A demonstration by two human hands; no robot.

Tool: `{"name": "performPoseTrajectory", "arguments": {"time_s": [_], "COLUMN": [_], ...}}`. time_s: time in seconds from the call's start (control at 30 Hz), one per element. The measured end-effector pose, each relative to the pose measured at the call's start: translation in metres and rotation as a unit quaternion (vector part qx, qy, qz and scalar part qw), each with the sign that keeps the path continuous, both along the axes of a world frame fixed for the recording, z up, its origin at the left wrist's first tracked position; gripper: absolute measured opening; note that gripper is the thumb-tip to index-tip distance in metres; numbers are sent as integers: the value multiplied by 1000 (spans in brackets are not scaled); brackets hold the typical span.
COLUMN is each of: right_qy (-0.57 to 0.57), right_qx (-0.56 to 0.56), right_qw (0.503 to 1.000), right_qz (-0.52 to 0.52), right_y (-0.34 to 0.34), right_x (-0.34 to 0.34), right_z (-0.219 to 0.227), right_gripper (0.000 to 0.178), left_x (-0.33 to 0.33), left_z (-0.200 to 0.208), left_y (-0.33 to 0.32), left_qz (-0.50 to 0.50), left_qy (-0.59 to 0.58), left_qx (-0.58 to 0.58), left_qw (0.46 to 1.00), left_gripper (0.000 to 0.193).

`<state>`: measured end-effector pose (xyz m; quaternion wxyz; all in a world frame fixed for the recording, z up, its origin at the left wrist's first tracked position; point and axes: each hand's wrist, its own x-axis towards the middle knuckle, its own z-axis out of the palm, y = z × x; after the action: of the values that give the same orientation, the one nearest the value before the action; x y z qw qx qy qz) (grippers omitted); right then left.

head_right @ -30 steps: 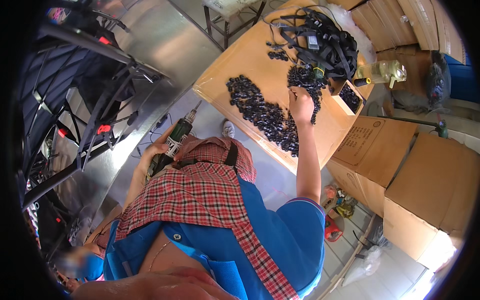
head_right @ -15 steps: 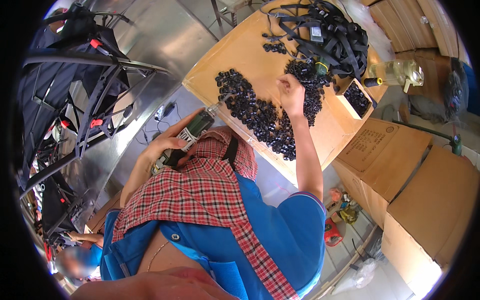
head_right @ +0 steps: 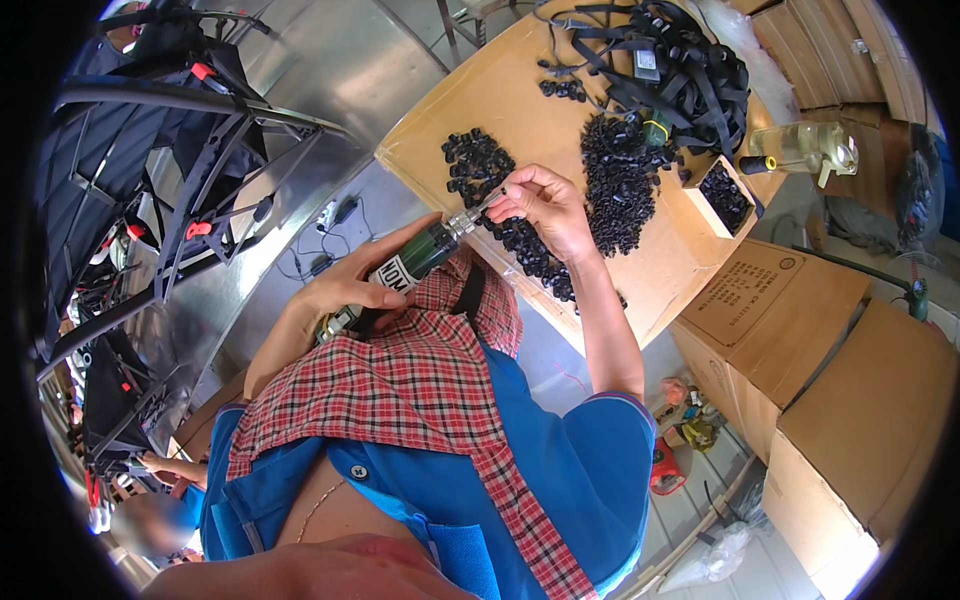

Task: The person uses a corded drill to attach black plastic fasteners to a stroller frame on a metal workbench. They repeatedly pick fasteners from a cardboard box, align them on the stroller, and drive them in with the drill. The person also moves the stroller and retrieves additional fasteners from a bag during the process.

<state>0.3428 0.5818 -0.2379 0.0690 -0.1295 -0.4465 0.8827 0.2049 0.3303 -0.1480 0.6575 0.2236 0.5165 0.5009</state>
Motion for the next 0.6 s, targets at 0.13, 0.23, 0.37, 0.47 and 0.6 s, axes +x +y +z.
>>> {"name": "performPoseTrajectory", "arguments": {"time_s": [0.13, 0.23, 0.37, 0.47, 0.6], "right_qy": [-16, -19, 12, 2, -244], "right_qx": [40, 46, -82, 13, 571], "right_qw": [999, 998, 996, 1000, 756], "right_qz": [25, 42, 40, -12, -209], "right_y": [0, -4, -12, -6, 59], "right_x": [0, 2, 10, 19, 56], "right_z": [-3, -2, -4, 5, -35], "right_gripper": [13, 14, 20, 24, 17], "left_x": [1, 3, 7, 7, 4], "left_z": [2, -7, -9, -8, -11], "left_y": [-3, -8, -13, -16, -25], "left_qz": [-5, 2, 14, 35, 33], "left_qy": [4, 28, -34, -78, -24], "left_qx": [-18, 5, 23, 23, 12], "left_qw": [1000, 1000, 999, 996, 999], "left_gripper": [96, 99, 103, 105, 102]}}
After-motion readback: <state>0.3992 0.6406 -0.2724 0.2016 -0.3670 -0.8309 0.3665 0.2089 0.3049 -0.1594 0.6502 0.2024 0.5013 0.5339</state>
